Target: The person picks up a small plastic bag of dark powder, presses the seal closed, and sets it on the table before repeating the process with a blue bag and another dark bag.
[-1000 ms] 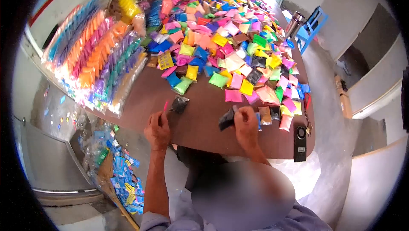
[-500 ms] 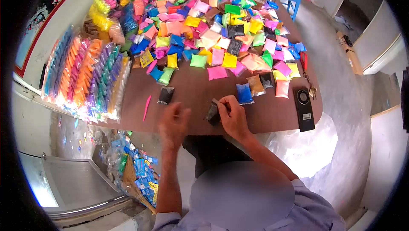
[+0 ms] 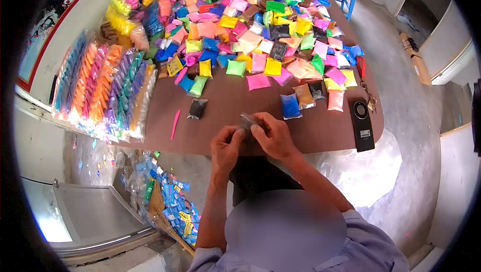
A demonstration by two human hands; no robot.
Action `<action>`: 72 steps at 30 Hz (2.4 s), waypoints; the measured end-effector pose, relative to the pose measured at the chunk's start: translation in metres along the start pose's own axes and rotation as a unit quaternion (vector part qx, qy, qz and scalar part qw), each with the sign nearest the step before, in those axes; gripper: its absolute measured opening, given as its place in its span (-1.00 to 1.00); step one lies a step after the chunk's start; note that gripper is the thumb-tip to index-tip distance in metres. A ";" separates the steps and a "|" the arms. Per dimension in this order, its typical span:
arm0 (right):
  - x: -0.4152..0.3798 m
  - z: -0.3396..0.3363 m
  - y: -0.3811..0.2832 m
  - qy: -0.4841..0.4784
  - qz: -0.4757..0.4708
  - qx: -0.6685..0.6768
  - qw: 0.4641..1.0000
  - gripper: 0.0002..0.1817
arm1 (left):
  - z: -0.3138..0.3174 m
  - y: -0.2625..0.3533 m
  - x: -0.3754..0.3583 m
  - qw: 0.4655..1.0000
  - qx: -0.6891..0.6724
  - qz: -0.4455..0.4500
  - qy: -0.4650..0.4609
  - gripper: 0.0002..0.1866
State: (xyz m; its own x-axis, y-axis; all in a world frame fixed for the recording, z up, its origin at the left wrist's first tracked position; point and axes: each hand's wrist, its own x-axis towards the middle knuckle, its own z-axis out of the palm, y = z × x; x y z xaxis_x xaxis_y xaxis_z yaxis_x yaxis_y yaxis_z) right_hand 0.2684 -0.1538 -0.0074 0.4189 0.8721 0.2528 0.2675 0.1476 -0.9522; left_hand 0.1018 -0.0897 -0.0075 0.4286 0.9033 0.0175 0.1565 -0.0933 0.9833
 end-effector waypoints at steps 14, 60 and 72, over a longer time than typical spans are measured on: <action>-0.002 -0.008 0.003 -0.069 -0.001 0.009 0.998 -0.81 | 0.002 0.023 -0.003 0.997 -0.023 -0.071 -0.026 -0.76; 0.001 -0.007 0.014 0.011 -0.036 0.108 0.993 -0.82 | 0.023 0.004 -0.002 0.992 0.100 0.079 0.010 -0.70; -0.002 -0.014 0.004 -0.033 0.023 0.069 0.997 -0.78 | 0.025 0.013 -0.007 0.999 0.038 0.013 0.017 -0.77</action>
State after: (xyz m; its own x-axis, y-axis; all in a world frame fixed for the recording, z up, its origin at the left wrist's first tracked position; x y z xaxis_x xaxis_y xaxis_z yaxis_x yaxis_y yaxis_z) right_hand 0.2804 -0.1615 -0.0096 0.3682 0.9078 0.2008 0.1254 0.1656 -0.9782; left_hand 0.1230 -0.1082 0.0007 0.4030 0.9139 0.0496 0.2131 -0.1464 0.9660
